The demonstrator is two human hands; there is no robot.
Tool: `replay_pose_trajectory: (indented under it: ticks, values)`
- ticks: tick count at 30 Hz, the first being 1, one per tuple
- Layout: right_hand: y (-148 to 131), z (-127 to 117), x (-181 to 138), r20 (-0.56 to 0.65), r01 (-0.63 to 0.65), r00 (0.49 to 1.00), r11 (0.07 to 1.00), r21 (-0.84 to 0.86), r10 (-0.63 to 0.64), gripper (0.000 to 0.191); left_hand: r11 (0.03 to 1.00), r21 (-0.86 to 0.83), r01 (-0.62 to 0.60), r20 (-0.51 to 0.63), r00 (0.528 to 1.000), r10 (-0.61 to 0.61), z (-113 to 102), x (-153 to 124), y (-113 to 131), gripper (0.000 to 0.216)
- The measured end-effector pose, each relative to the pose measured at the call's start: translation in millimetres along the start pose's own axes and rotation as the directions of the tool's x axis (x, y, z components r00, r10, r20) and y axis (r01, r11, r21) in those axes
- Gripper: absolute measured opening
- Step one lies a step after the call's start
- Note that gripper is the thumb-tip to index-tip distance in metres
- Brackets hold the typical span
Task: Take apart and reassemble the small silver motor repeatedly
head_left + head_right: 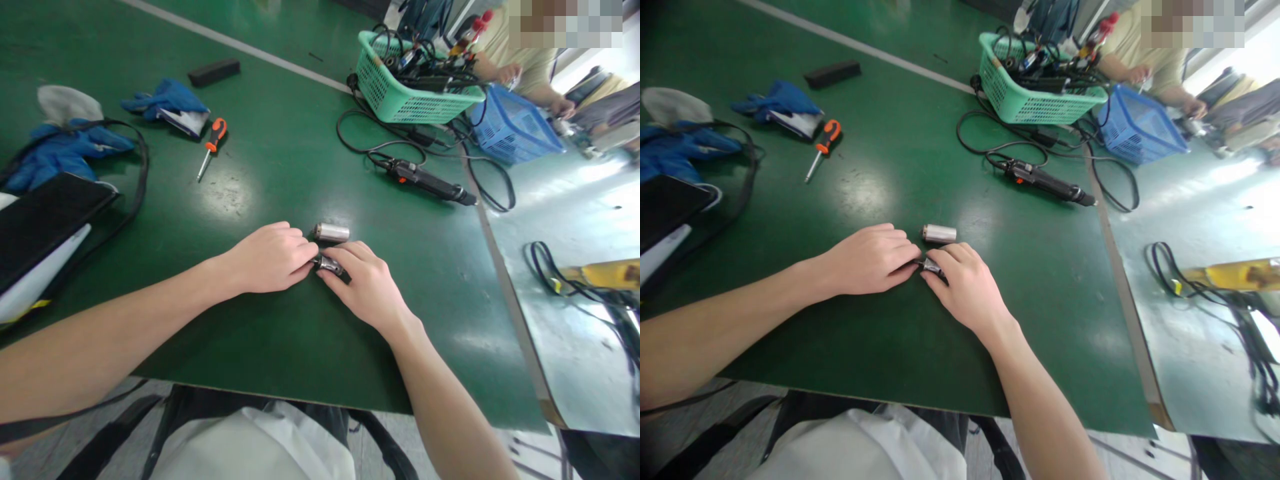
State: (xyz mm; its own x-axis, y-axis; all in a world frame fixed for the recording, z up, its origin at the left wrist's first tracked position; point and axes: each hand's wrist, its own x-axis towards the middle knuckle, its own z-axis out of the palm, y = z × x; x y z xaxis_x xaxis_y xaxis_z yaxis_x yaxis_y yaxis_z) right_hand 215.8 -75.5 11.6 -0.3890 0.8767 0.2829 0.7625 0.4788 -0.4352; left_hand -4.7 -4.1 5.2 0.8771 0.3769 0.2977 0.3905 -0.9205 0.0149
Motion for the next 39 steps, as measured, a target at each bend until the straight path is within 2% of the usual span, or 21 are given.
replay_pose_trajectory:
  ticks: [18, 23, 39]
  values:
    - [-0.6, -2.3, 0.5, 0.006, -0.026, 1.000, 1.000, -0.004, 0.026, 0.019, 0.996, 0.008, 0.092, -0.014, 0.996, -0.092, -3.1, 0.7, -1.5, 0.025]
    - [0.1, -1.6, -0.3, 0.004, -0.036, 0.999, 0.999, -0.006, 0.036, 0.019, 0.995, 0.004, 0.101, 0.016, 0.995, -0.101, -2.9, 0.0, -1.0, 0.023]
    - [0.3, -0.1, 0.1, 0.008, -0.035, 0.999, 0.999, -0.020, 0.035, 0.019, 0.998, -0.019, 0.066, 0.022, 0.998, -0.066, -1.1, -0.5, -1.4, 0.026]
